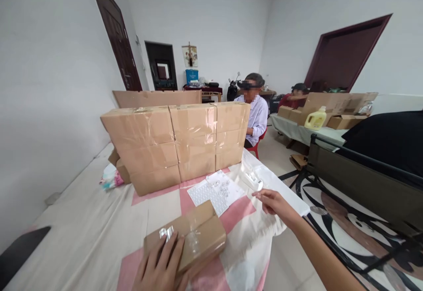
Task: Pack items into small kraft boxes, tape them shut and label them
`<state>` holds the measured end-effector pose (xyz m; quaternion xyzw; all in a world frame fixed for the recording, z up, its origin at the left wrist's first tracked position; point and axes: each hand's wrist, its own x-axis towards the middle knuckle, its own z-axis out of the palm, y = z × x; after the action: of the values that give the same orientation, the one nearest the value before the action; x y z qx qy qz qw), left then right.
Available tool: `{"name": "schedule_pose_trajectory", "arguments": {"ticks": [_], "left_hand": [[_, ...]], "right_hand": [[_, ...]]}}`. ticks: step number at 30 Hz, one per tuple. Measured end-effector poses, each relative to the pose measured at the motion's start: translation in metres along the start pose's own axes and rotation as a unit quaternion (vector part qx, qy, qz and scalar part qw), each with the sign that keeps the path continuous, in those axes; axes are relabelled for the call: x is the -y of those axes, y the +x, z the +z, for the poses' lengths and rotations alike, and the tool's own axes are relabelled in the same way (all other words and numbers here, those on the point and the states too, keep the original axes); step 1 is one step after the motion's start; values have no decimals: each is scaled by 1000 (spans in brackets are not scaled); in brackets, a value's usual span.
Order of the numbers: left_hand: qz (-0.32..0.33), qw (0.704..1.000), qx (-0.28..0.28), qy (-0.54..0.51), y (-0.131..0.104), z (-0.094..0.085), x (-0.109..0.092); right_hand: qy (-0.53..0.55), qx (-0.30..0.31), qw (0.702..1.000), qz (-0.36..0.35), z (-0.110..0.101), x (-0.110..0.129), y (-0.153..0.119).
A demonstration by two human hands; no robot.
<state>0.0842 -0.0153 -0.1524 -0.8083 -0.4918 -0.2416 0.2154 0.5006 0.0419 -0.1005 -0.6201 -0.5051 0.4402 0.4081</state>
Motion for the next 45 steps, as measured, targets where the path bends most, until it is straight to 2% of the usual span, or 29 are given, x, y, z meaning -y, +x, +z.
{"name": "schedule_pose_trajectory", "arguments": {"ticks": [1,2,4,7,9,14,19,22,28,31,37,40,45], "left_hand": [[30,998,36,-45,8,-12,13],[47,990,105,-87,19,-24,28],[115,954,216,-171,43,-41,57],[161,911,276,-261,69,-45,81],[155,903,287,-281,73,-40,77],[168,921,269,-228,75,-38,42],[241,886,309,-247,105,-31,28],[253,877,288,-290,109,-18,23],[281,883,203,-316,93,1,17],[277,887,177,-324,90,2,17],[273,894,174,-310,90,2,13],[268,898,152,-314,86,3,9],[234,910,95,-329,77,4,4]], "right_hand": [[-5,7,1000,-10,4,13,-6],[-6,21,999,-24,10,26,-10],[10,42,998,-55,25,52,-17],[20,102,993,-58,55,83,-23],[9,143,989,-34,77,97,-25],[-27,186,982,31,122,112,-21],[-24,188,978,91,144,111,-6],[-42,174,975,129,151,108,1],[-71,143,974,158,162,110,5],[-95,134,970,178,168,114,6],[-127,91,963,221,177,118,10],[-150,76,955,244,181,125,13],[-227,97,931,268,187,145,12]]}}
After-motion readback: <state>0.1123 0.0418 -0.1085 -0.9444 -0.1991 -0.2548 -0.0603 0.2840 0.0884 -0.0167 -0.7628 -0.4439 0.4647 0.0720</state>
